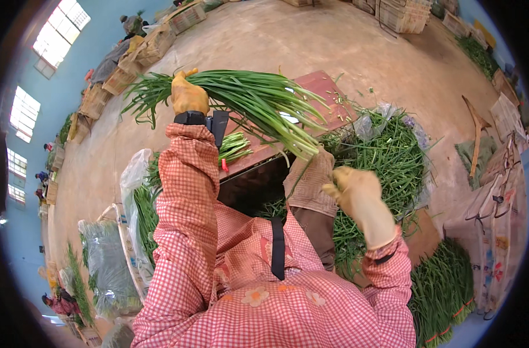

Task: The person gathers a bunch of green onions, aligns them by hand, wraps a red tie around the stalks to secure them, and places the bundle into a large plastic-lined basket.

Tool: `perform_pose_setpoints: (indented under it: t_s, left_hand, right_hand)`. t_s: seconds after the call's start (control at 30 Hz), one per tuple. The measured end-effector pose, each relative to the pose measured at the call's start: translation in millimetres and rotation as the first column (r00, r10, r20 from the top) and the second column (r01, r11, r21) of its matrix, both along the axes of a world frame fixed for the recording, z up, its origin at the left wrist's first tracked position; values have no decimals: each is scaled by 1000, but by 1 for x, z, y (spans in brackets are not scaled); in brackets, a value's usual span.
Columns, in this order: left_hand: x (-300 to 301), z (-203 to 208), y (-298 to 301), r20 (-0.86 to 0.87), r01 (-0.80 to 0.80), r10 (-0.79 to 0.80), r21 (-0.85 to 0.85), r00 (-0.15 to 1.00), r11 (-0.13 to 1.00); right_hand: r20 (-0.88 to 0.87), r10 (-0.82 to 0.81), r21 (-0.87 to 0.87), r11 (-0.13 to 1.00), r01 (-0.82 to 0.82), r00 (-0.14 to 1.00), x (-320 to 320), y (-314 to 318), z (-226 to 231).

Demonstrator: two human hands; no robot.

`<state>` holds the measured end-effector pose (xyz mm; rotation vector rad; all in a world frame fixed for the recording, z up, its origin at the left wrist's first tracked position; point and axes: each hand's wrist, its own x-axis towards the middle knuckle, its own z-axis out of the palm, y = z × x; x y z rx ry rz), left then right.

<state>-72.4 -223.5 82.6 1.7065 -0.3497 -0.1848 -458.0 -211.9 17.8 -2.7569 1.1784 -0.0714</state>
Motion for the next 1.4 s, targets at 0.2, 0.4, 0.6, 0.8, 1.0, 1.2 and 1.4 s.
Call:
perform_pose_setpoints:
  t_s: [0.2, 0.4, 0.6, 0.8, 1.0, 1.2, 1.4]
  left_hand:
    - [-17, -1, 13, 120, -17, 14, 22, 993, 1000]
    - [-23, -8, 21, -381, -163, -23, -448, 924, 879]
    - [-38, -20, 35, -156, -39, 29, -60, 987, 997]
    - [-45, -31, 59, 84, 154, -142, -146, 986, 977]
    - [-52, -31, 72, 344, 100, -149, 156, 927, 983]
    - [-46, -28, 89, 373, 65, -139, 205, 918, 977]
    - [-33, -33, 133, 191, 86, -102, 90, 976, 992]
  right_hand:
    - [930, 187, -154, 980, -127, 316, 98, 34, -4]
    - [868, -436, 474, 869, -139, 236, 191, 11, -22]
    - [857, -507, 514, 825, -234, 95, 219, 18, -23]
    - [655, -693, 577, 200, -792, 302, 169, -12, -15]
    - [663, -706, 454, 111, -884, 251, 120, -10, 6]
    - [665, 331, 573, 348, -742, 669, 99, 36, -23]
    - [478, -410, 843, -34, -537, 777, 125, 74, -89]
